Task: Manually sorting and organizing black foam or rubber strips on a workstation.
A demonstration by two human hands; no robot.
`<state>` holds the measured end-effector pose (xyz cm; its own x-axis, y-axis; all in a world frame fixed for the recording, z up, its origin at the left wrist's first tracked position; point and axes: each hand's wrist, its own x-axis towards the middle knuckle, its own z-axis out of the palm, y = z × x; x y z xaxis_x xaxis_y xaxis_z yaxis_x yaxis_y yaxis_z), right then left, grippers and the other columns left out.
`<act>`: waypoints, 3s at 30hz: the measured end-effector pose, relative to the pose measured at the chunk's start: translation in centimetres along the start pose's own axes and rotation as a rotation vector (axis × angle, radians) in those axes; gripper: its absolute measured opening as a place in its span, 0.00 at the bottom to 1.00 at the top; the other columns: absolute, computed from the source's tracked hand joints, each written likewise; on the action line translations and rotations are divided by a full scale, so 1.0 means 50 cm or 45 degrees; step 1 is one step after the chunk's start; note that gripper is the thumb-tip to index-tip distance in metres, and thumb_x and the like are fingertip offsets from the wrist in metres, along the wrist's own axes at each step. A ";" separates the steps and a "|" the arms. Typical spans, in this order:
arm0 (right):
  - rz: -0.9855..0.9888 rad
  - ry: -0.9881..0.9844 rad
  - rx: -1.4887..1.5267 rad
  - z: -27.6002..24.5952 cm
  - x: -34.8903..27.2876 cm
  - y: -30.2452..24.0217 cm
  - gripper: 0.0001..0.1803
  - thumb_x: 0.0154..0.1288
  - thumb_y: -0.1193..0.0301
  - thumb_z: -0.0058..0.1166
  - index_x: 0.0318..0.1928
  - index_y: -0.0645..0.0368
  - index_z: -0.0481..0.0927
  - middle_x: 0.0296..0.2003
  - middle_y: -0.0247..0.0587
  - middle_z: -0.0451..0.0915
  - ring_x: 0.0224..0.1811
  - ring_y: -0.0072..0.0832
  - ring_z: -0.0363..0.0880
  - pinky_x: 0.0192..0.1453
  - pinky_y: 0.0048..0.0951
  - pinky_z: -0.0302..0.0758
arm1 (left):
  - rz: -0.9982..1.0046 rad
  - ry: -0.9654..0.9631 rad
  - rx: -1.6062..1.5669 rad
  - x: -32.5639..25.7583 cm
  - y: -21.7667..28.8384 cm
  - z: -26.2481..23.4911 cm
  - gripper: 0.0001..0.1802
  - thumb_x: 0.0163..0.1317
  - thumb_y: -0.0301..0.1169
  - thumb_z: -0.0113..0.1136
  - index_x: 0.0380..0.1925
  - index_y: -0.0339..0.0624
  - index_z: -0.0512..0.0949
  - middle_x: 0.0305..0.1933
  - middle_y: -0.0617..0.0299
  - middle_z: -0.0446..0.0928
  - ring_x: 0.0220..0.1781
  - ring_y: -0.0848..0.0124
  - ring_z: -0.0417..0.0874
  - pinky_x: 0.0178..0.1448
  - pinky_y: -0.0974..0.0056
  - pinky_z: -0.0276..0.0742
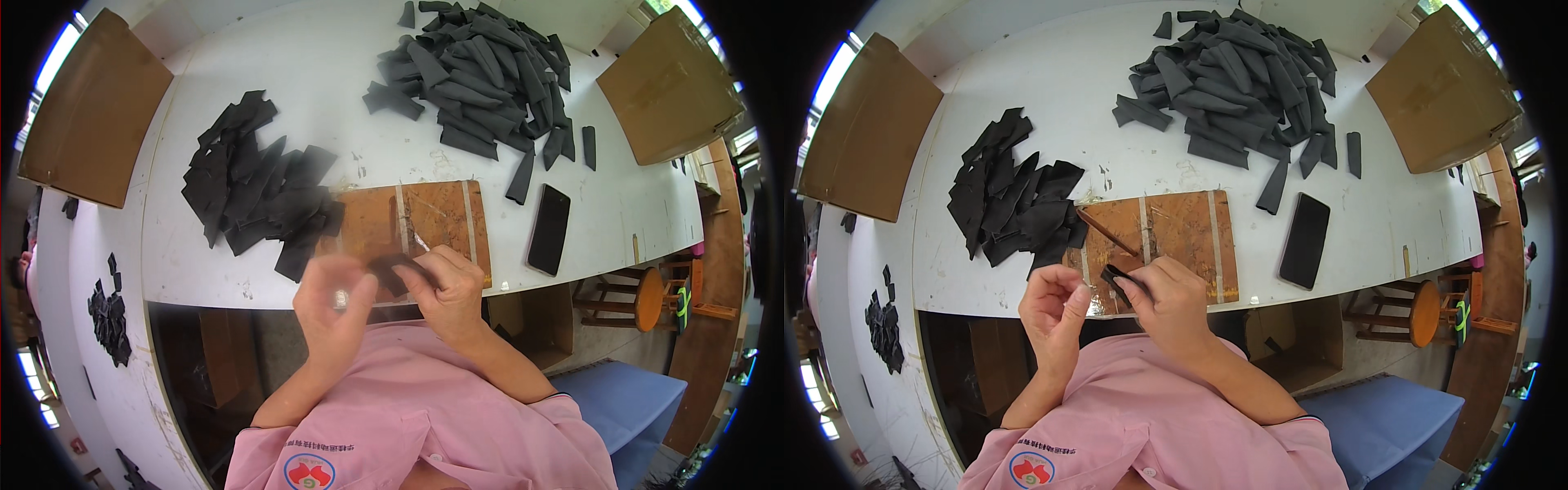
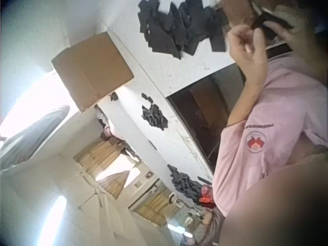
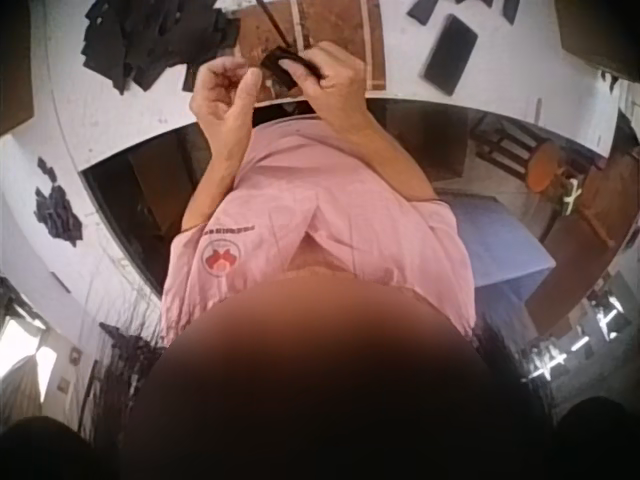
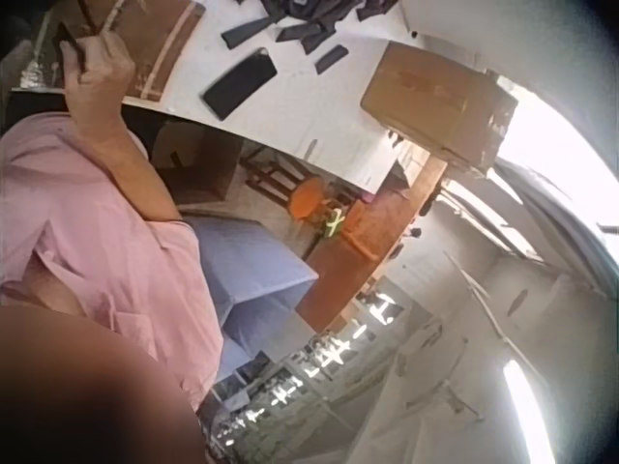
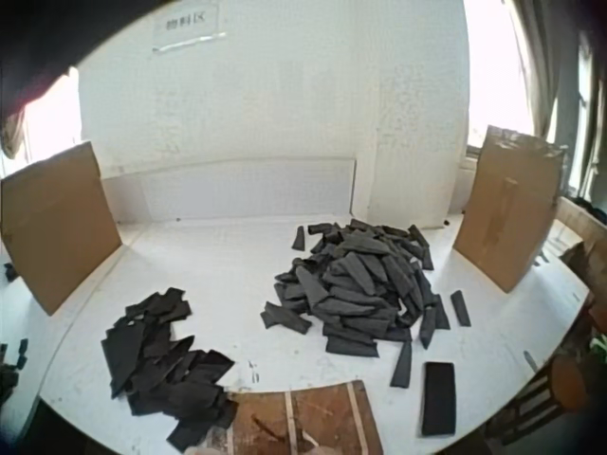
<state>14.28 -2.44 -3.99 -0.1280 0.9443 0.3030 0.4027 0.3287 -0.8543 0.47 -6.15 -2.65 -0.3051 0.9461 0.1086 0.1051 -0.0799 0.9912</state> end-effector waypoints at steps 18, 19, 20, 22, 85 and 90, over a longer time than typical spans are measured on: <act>-0.693 0.035 -0.615 0.013 -0.017 0.040 0.07 0.33 0.79 0.51 0.20 0.62 0.70 0.17 0.36 0.63 0.20 0.29 0.66 0.19 0.28 0.62 | -0.803 -0.154 -0.655 -0.002 0.009 0.005 0.03 0.50 0.22 0.51 0.26 0.36 0.71 0.21 0.62 0.73 0.20 0.76 0.74 0.24 0.74 0.68; -0.741 0.043 -0.672 0.013 -0.017 0.040 0.07 0.33 0.79 0.51 0.20 0.62 0.70 0.17 0.36 0.64 0.20 0.28 0.65 0.19 0.27 0.62 | -0.804 -0.154 -0.656 -0.002 0.008 0.004 0.03 0.50 0.22 0.51 0.26 0.36 0.71 0.21 0.62 0.73 0.20 0.76 0.74 0.24 0.74 0.68; -0.789 0.051 -0.728 0.012 -0.017 0.040 0.06 0.34 0.78 0.50 0.20 0.63 0.70 0.18 0.35 0.64 0.20 0.28 0.65 0.19 0.26 0.62 | -0.818 -0.154 -0.640 -0.001 0.005 0.004 0.03 0.49 0.21 0.49 0.26 0.35 0.72 0.21 0.61 0.73 0.20 0.76 0.74 0.23 0.74 0.68; -0.833 0.050 -0.764 0.012 -0.019 0.041 0.06 0.34 0.78 0.50 0.20 0.63 0.70 0.18 0.35 0.64 0.20 0.27 0.65 0.19 0.26 0.61 | -0.833 -0.154 -0.624 0.000 -0.001 0.002 0.05 0.48 0.20 0.48 0.25 0.34 0.72 0.21 0.60 0.74 0.20 0.76 0.74 0.22 0.75 0.68; -0.104 -0.133 0.410 -0.021 0.023 -0.045 0.06 0.54 0.74 0.55 0.27 0.62 0.71 0.31 0.37 0.72 0.24 0.22 0.70 0.28 0.20 0.68 | 0.399 0.013 0.020 0.008 0.016 0.033 0.06 0.55 0.17 0.51 0.34 0.31 0.72 0.24 0.63 0.73 0.19 0.84 0.68 0.22 0.80 0.66; 0.039 -0.261 0.626 -0.047 0.072 -0.076 0.08 0.57 0.71 0.53 0.27 0.62 0.71 0.26 0.32 0.69 0.22 0.16 0.64 0.27 0.16 0.63 | -0.179 -0.130 -0.762 0.034 0.087 0.027 0.05 0.57 0.20 0.51 0.33 0.31 0.69 0.27 0.55 0.74 0.11 0.84 0.61 0.12 0.80 0.58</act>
<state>14.41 -0.32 1.36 -0.3174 0.9204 0.2282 -0.0571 0.2216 -0.9735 1.69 -4.48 1.72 -0.1822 0.9833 -0.0047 -0.4870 -0.0860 0.8691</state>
